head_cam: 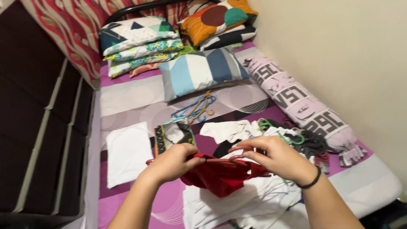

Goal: Sort various items of clothing on a bed.

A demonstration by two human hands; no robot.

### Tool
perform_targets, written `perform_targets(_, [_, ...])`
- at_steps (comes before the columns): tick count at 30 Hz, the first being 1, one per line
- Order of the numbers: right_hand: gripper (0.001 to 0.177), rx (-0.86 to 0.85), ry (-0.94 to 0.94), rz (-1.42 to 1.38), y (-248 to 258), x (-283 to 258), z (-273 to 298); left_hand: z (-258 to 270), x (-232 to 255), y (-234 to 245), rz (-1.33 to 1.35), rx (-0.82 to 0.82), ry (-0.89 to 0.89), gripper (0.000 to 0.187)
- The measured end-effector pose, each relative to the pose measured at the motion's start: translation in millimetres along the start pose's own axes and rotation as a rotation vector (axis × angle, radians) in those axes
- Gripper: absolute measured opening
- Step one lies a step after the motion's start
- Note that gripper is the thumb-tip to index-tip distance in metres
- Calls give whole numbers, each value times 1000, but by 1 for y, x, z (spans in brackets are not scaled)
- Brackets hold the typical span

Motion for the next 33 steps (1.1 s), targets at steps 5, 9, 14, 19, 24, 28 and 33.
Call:
perform_targets(5, [27,8,-84,-151,-20,-67,-16,28,-32,26,-65,136,-45,23])
perform_targets(9, [22,129,0,221,-42,-56,-24,41,-55,59,-164,501,-208,20])
perform_targets(14, [23,178,-368,25,-103,50,-16,52,-73,98,-20,895,-236,23])
perform_targets(19, [25,246,-357,-150,-124,68,-16,23,-137,87,229,1001,-68,29])
perform_targets(24, [23,130,-218,115,-124,71,-31,14,-167,81,454,949,-57,31])
perform_targets(28, [24,79,-103,162,-109,81,-43,20,-159,100,633,828,-2,33])
perform_targets(33, [26,170,-383,-517,-116,139,-44,10,-174,86,1018,675,156,32])
Point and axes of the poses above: each hand's wrist, its own z-axis away from the middle knuckle, its own y-axis out of the back of the hand, x = y × z, the point moved 5 cm from there along -z, towards the middle knuckle, and after that the axes turned 11 degrees about z, right-handed, at the moved point
